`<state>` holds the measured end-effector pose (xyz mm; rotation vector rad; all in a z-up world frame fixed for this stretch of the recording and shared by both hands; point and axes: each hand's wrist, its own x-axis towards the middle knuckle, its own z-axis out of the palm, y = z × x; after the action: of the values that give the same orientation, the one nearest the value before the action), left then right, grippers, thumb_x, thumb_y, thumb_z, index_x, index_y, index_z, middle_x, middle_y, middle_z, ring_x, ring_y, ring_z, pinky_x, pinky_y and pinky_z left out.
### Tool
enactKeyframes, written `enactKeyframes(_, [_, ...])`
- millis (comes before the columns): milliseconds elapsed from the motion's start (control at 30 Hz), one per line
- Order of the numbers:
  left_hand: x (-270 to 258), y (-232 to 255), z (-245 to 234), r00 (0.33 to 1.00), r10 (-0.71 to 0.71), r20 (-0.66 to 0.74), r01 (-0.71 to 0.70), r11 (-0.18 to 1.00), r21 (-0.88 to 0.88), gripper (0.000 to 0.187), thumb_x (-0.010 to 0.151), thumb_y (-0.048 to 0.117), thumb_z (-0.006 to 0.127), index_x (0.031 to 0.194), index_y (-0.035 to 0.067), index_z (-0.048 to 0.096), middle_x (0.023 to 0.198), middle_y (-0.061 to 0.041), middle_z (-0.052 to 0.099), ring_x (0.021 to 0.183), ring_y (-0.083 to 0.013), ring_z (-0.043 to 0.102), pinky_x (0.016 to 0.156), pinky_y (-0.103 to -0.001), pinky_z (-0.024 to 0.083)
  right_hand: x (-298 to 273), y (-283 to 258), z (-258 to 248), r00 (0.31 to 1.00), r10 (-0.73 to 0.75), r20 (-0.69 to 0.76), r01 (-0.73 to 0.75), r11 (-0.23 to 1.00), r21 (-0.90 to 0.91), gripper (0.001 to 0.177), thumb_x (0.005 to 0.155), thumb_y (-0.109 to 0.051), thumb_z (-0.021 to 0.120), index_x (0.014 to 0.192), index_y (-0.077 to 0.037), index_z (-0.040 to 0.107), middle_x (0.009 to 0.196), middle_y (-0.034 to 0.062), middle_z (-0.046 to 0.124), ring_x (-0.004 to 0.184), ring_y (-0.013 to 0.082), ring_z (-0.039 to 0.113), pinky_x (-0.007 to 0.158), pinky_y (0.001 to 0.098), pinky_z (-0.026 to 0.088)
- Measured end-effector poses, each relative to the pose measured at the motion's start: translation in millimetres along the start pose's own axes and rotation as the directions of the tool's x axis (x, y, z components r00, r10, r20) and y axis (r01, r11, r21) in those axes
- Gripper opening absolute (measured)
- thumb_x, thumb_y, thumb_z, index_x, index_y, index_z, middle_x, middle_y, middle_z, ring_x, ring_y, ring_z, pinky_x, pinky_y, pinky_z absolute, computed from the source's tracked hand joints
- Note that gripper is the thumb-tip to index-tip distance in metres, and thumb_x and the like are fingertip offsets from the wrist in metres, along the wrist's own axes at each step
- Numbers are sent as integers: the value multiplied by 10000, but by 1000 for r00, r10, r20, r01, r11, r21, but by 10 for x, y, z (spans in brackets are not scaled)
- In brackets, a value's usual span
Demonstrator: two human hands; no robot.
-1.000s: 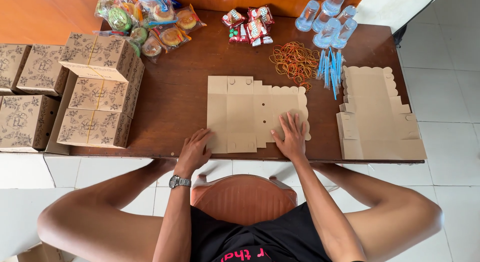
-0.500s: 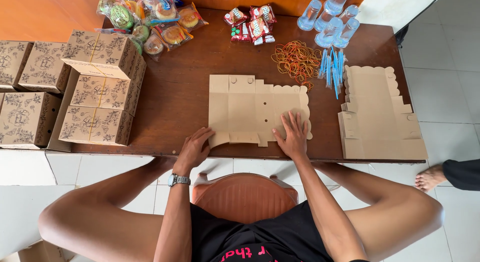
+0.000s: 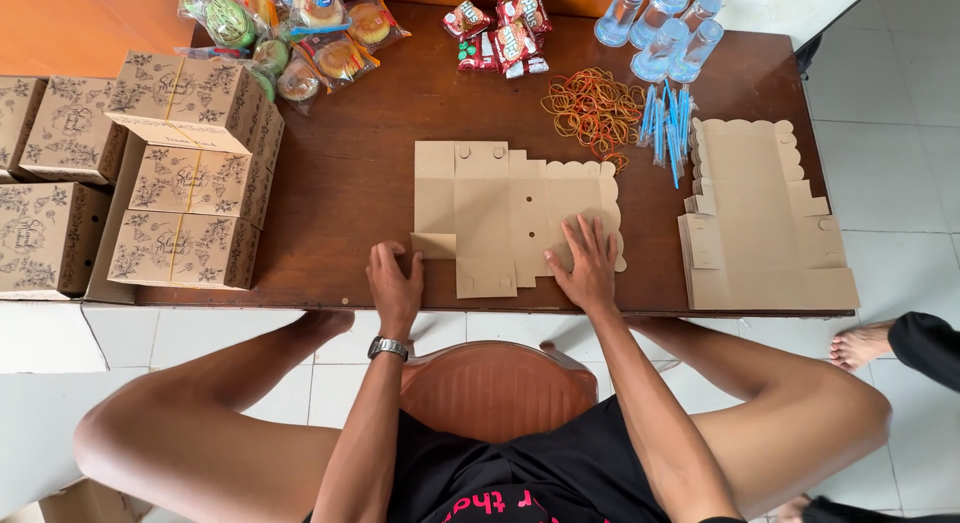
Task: Folding cardboard boxes and filling them with snacks and water bottles.
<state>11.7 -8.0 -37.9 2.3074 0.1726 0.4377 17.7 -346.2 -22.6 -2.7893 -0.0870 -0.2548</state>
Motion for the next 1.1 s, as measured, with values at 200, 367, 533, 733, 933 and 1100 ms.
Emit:
enactKeyframes(200, [-106,-33,240,938,348,1,-337,907,254,256,846,14,681,976,234,666,1042,18,512,1091,-227,538,814,-355,422,112,-3,142,995,81,50,-78,996,-50,673,877,-461,649,1453,-146,501,1557,170,407,1497,441,295,1164,727,186])
enactKeyframes(367, [-147,280,203,919,375,120,-393,862,319,303,847,22,704,1095,197,711,1127,7,560,1240,-224,507,932,-354,424,196,-168,172,990,127,69,-124,991,-47,640,882,-399,630,1414,-82,470,1553,232,373,1503,462,276,1163,742,155])
enactKeyframes(533, [-115,296,255,937,284,204,-338,882,329,270,914,71,658,1163,173,685,1158,14,559,1282,-200,493,1005,-361,403,360,-324,242,990,129,61,-128,991,-25,529,894,-252,569,1337,28,496,1559,289,361,1514,449,274,1193,692,168])
enactKeyframes(733, [-68,333,296,964,240,117,-264,920,290,147,950,174,626,1079,210,687,1088,31,573,1223,-162,512,961,-334,379,452,-857,140,1000,-6,-30,9,994,109,482,984,-319,594,1343,3,583,1496,275,439,1466,440,350,1169,657,239])
enactKeyframes(933, [-50,342,324,981,167,95,-186,947,261,113,980,290,649,1055,216,688,1055,40,587,1205,-158,519,956,-340,369,340,-1185,299,987,-141,78,123,970,209,505,1020,-367,555,1389,-23,570,1558,236,407,1477,414,350,1188,653,223])
enactKeyframes(1100, [-31,313,413,988,142,52,-151,954,259,92,957,311,681,1007,235,680,1032,46,556,1174,-168,507,916,-339,374,286,-1196,383,987,-159,36,155,984,91,528,1031,-429,519,1436,-93,556,1568,182,422,1494,349,346,1204,636,198])
